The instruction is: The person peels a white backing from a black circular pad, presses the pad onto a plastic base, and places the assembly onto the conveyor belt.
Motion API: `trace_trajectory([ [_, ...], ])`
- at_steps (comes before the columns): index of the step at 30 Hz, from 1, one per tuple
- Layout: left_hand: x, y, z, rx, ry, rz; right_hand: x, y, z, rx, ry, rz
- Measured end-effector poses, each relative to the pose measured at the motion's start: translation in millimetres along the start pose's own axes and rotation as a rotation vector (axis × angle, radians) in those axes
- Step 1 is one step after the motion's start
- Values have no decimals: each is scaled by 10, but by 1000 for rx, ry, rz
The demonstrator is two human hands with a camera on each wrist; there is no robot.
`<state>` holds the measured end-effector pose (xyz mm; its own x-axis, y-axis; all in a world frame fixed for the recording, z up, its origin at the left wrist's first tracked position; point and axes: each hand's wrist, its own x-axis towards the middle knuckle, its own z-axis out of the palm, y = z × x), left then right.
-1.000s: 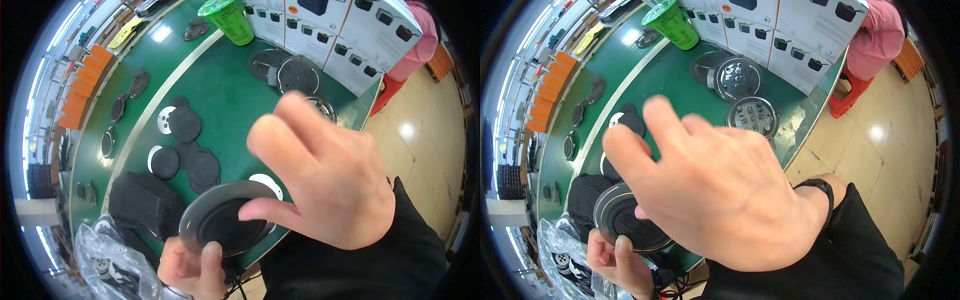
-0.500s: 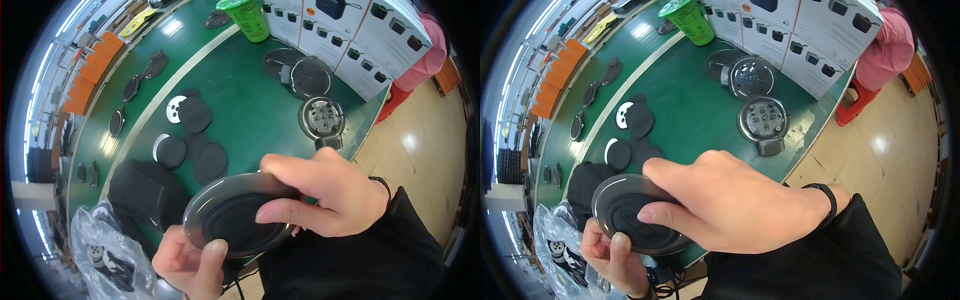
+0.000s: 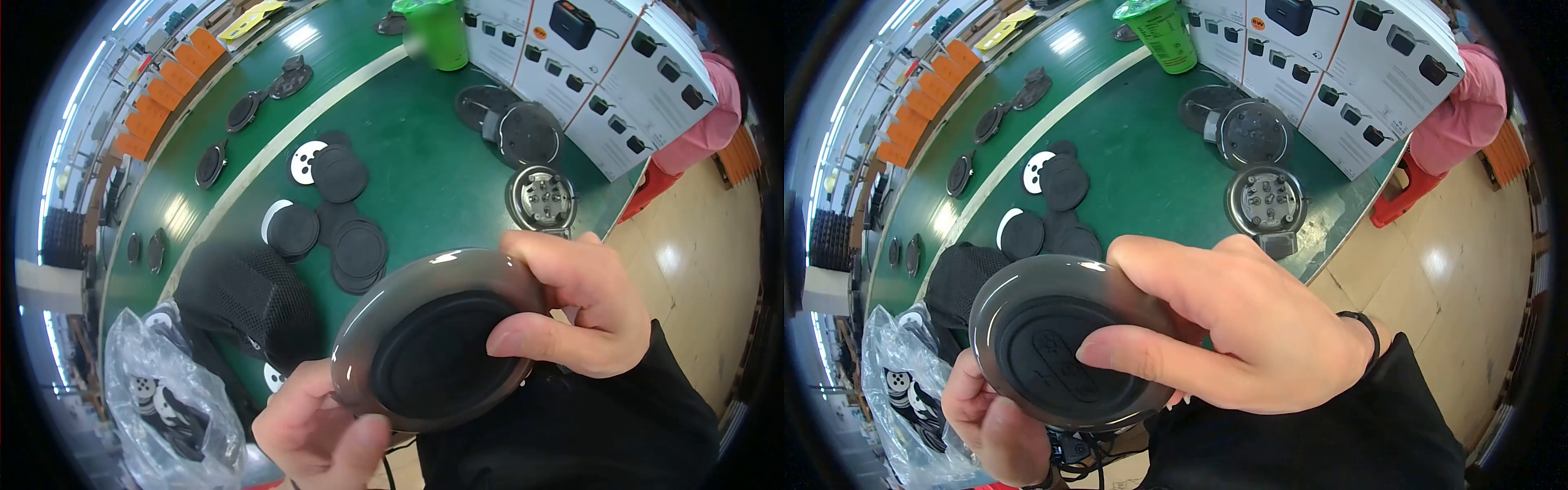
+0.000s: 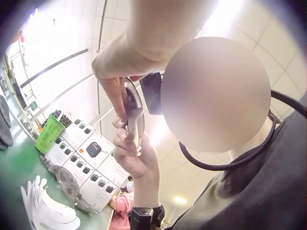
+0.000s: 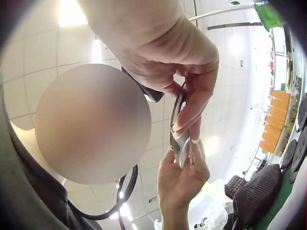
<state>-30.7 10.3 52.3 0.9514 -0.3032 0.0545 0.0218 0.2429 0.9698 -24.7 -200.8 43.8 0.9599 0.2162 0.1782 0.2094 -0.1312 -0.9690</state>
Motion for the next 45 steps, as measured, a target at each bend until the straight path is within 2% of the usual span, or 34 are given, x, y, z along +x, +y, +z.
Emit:
trace_trajectory([
  [2,11,-30,23,150,-7,57,-2,4,-16,-20,10,-7],
  [5,-4,-64,-20,198,-36,103,-11,-1,-11,-88,14,-66],
  [8,26,-150,-39,211,20,120,-16,16,5,-115,20,-105],
  [11,56,-146,-65,380,-22,175,-30,50,-4,-185,21,-164],
  [14,-31,-219,2,571,195,320,-10,95,-60,-228,-10,-234],
  [16,-8,-243,1,598,62,432,1,187,-99,-191,-43,-292],
  [17,19,-245,7,610,-5,489,5,240,-105,-305,2,-410],
  [19,205,-156,-188,915,-395,657,7,280,-105,-470,69,-613],
  [20,262,-195,-242,856,-441,794,7,265,-103,-522,95,-700],
  [23,229,-152,-233,844,-457,959,1,253,-79,-651,208,-920],
  [25,162,-93,-149,810,-418,960,-16,270,-51,-692,279,-1007],
  [28,83,-199,-242,862,-391,1103,-61,270,-42,-736,278,-1048],
  [32,-28,8,-231,1102,-475,1040,-127,267,-41,-784,254,-1062],
  [38,-174,146,-322,1295,-605,964,-165,297,-51,-814,263,-1095],
  [45,-32,-33,-310,1326,-464,1248,-161,327,-17,-788,280,-1064],
])
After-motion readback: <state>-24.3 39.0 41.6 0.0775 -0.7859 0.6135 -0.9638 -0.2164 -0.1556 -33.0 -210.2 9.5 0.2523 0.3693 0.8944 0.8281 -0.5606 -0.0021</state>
